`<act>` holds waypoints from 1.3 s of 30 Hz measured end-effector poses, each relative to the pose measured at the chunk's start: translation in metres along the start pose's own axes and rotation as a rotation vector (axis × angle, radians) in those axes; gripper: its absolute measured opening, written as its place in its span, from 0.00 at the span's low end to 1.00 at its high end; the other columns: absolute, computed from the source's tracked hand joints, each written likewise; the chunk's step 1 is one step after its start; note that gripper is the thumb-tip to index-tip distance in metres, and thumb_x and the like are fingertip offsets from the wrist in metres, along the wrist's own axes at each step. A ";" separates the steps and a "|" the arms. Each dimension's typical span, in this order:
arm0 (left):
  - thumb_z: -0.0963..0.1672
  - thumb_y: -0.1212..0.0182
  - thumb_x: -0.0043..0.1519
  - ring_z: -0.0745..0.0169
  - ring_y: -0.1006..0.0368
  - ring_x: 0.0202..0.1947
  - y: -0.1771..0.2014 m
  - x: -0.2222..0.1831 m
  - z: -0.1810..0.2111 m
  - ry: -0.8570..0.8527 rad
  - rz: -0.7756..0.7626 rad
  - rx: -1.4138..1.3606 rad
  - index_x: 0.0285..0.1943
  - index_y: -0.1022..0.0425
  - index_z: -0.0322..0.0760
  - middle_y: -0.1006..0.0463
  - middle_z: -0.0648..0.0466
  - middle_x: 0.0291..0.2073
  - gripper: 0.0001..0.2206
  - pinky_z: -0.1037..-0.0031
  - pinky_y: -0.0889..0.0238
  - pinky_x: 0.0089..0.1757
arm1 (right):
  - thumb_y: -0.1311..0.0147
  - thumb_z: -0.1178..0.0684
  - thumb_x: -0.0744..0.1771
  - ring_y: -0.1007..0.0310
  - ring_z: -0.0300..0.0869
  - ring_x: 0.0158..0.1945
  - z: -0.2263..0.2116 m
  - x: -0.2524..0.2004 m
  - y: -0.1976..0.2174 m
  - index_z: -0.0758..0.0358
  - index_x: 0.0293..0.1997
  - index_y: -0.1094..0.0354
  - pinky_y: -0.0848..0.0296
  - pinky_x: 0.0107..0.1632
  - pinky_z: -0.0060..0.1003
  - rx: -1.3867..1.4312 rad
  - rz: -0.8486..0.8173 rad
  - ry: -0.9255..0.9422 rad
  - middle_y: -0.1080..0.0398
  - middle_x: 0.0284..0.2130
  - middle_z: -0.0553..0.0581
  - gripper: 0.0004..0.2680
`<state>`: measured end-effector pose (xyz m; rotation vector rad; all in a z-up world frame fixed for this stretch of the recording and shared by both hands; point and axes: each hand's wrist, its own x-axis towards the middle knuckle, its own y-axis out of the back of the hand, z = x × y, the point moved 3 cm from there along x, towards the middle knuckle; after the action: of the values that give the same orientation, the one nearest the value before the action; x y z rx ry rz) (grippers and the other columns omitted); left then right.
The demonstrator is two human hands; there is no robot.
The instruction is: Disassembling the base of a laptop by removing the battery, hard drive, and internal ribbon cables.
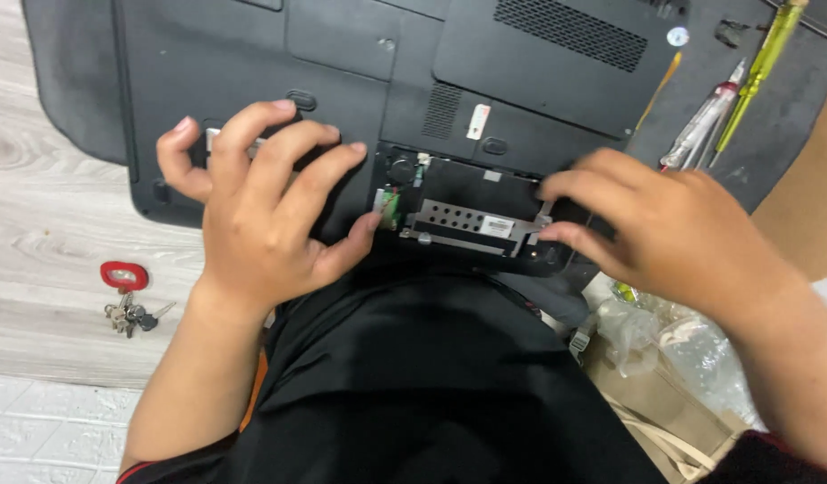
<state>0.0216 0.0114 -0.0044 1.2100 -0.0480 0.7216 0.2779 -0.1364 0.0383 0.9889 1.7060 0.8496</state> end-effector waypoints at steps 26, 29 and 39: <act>0.52 0.42 0.71 0.61 0.29 0.63 -0.039 0.025 0.070 -0.421 -0.266 0.047 0.66 0.25 0.50 0.26 0.59 0.64 0.17 0.53 0.58 0.58 | 0.34 0.60 0.65 0.48 0.36 0.26 0.005 -0.029 -0.054 0.60 0.28 0.42 0.44 0.32 0.29 0.731 0.523 -0.338 0.45 0.23 0.50 0.13; 0.51 0.40 0.68 0.56 0.28 0.61 -0.029 0.014 0.065 -0.332 -0.254 0.092 0.60 0.21 0.52 0.24 0.58 0.61 0.14 0.50 0.58 0.58 | 0.33 0.57 0.65 0.49 0.36 0.27 0.002 -0.035 -0.063 0.59 0.29 0.41 0.46 0.33 0.30 0.714 0.542 -0.461 0.48 0.23 0.48 0.13; 0.57 0.45 0.71 0.59 0.39 0.69 -0.047 -0.003 0.092 -0.353 -0.355 0.227 0.72 0.32 0.53 0.31 0.55 0.68 0.23 0.41 0.55 0.59 | 0.35 0.61 0.63 0.55 0.30 0.26 0.010 -0.041 -0.100 0.56 0.41 0.49 0.48 0.29 0.24 1.186 0.551 -0.668 0.51 0.26 0.46 0.17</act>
<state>0.0750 -0.0769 -0.0098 1.5049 -0.0430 0.2019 0.2727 -0.2155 -0.0357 2.2750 1.2448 -0.3337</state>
